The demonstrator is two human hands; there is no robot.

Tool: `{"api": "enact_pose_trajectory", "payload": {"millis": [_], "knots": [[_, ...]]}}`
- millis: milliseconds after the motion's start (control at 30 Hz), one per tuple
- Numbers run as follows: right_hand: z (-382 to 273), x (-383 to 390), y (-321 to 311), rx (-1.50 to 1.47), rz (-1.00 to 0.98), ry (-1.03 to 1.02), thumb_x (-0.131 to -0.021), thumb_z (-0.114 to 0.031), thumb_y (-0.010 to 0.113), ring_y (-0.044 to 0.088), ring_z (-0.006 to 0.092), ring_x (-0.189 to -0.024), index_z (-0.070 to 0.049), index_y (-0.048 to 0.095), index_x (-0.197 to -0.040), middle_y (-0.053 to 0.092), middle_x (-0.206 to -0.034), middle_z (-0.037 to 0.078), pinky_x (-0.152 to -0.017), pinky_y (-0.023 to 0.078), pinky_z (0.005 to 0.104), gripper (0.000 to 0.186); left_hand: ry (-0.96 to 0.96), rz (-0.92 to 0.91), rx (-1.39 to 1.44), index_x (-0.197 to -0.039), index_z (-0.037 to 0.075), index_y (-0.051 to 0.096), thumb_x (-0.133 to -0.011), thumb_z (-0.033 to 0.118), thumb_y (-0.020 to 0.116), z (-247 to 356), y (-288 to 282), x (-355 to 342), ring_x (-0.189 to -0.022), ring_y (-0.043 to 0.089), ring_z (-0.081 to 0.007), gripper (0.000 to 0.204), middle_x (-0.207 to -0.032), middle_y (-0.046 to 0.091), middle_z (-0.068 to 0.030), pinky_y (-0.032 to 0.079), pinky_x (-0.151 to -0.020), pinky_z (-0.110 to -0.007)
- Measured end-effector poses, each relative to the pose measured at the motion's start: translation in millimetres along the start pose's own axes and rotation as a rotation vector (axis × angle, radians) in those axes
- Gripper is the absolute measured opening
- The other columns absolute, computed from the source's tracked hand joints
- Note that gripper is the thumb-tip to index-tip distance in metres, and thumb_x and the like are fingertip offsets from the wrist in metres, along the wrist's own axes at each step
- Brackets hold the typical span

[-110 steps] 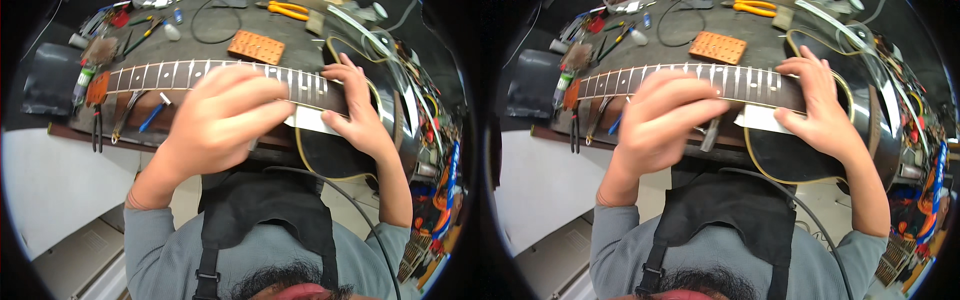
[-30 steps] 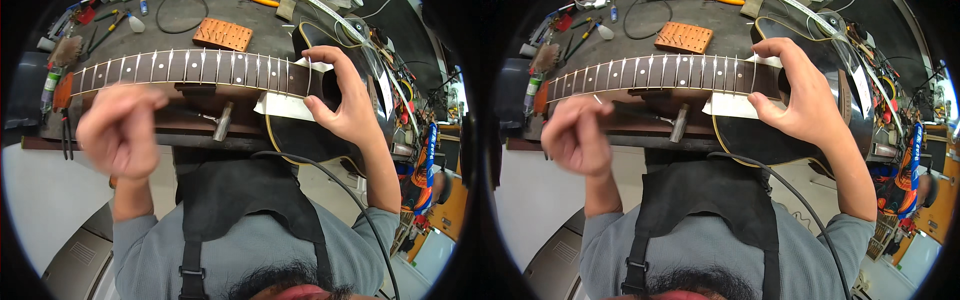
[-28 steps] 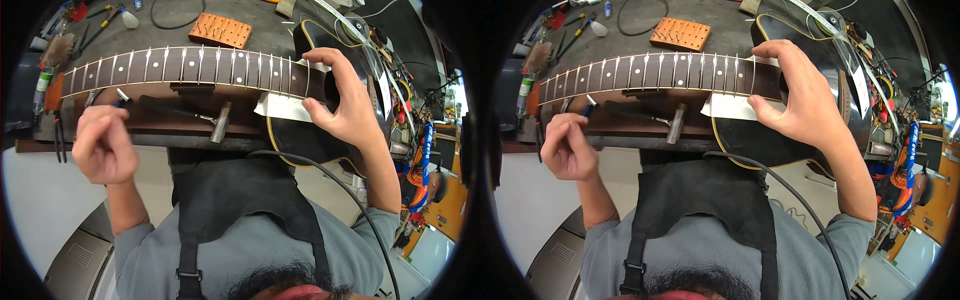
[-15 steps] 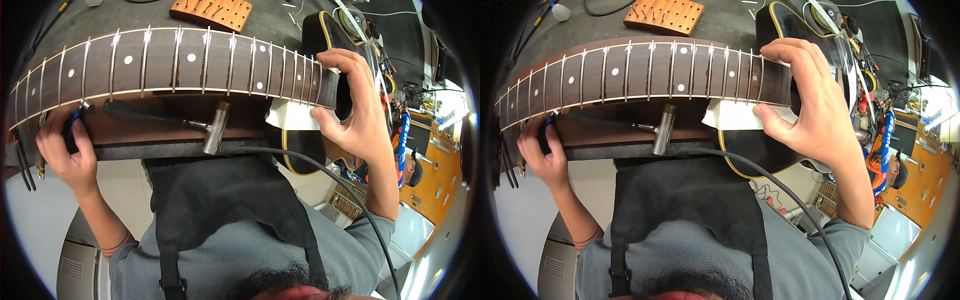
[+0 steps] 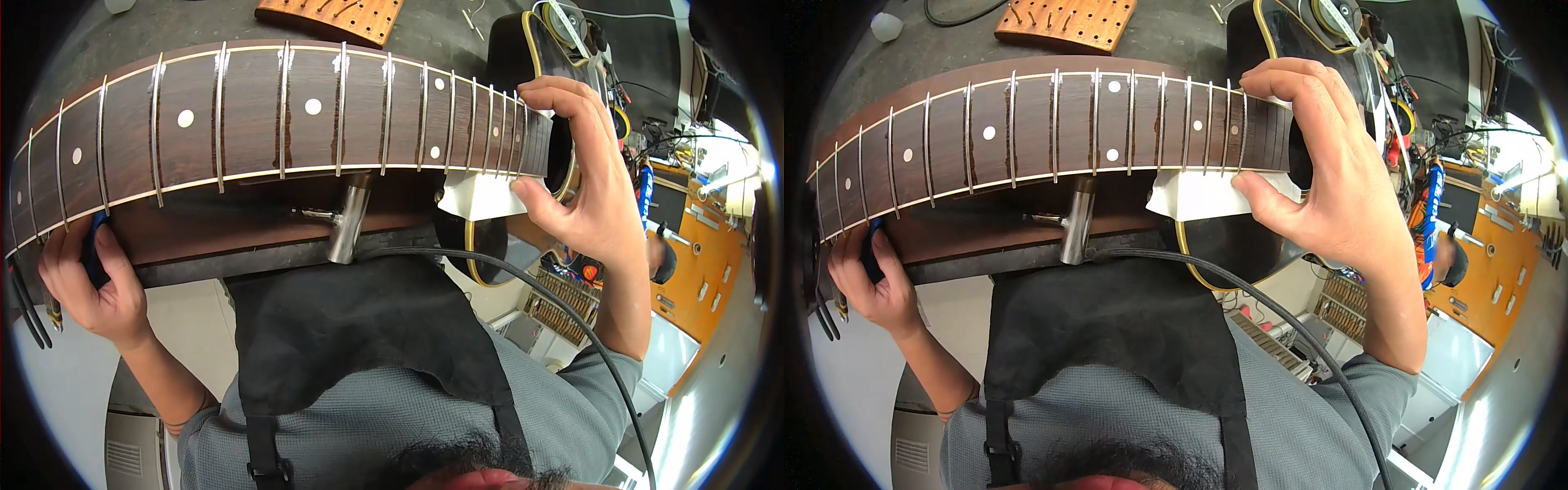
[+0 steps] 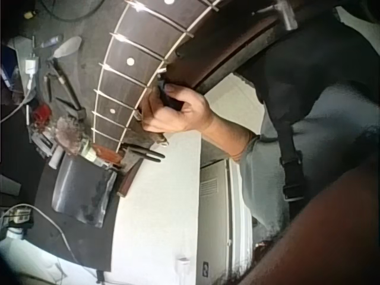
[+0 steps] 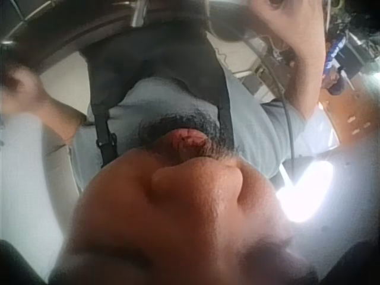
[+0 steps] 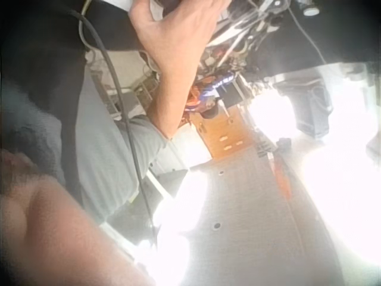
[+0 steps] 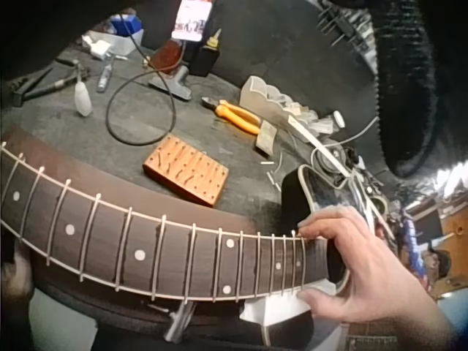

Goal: The person repairs a guitar fretboard by applying glue to fret slots and inserting frets. They use a hammer to tap the frets into place and a blue-handled tool to adjust them. The process involves repeated application of glue and hammering to secure the frets.

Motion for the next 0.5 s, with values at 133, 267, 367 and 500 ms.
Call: {"api": "enact_pose_trajectory", "payload": {"millis": [133,267,367,500], "knots": [[2.1,-0.3,0.3,-0.012,-0.012,0.015,-0.076,-0.021,0.08,0.059,0.0373,-0.137,0.003,0.06,-0.138,0.063,-0.145,0.02,-0.121,0.042,0.0476,0.07,-0.005,-0.013,0.006,-0.117,-0.006,0.076,-0.1,0.001,0.077,-6.5,1.3,5.8,-0.103,0.069,-0.034,0.018,-0.114,0.078,-0.0155,0.051,-0.097,-0.045],[0.9,-1.7,-0.4,0.001,-0.028,0.035,-0.075,-0.021,0.081,0.059,0.0369,-0.137,0.002,0.06,-0.138,0.062,-0.145,0.02,-0.122,0.041,0.0472,0.07,-0.012,0.005,0.018,-0.113,-0.007,0.076,-0.099,0.003,0.077,-1.9,-0.1,3.1,-0.101,0.068,-0.0353,0.017,-0.107,0.077,-0.0156,0.051,-0.094,-0.045],[3.0,-0.7,0.4,-0.009,-0.027,0.035,-0.075,-0.022,0.081,0.058,0.0366,-0.137,0.002,0.06,-0.138,0.062,-0.146,0.02,-0.122,0.041,0.047,0.071,-0.002,-0.007,0.034,-0.113,-0.008,0.075,-0.098,0.003,0.077,-2.1,-0.8,3.0,-0.101,0.067,-0.0363,0.019,-0.108,0.077,-0.0165,0.051,-0.094,-0.046],[-2.5,-2.8,-2.4,-0.001,0.001,-0.014,-0.075,-0.013,0.085,0.061,0.0353,-0.131,-0.002,0.063,-0.137,0.063,-0.142,0.016,-0.114,0.05,0.0439,0.067,0.003,-0.007,0.031,-0.114,-0.009,0.075,-0.098,0.003,0.077,-2.3,-1.3,3.1,-0.101,0.067,-0.0369,0.021,-0.109,0.076,-0.0173,0.051,-0.094,-0.046]]}}
Point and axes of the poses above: each hand's wrist, its own x-axis away from the middle knuckle, its own y-axis out of the palm, z = x × y, the point moved 10 cm from there along -x, towards the middle knuckle
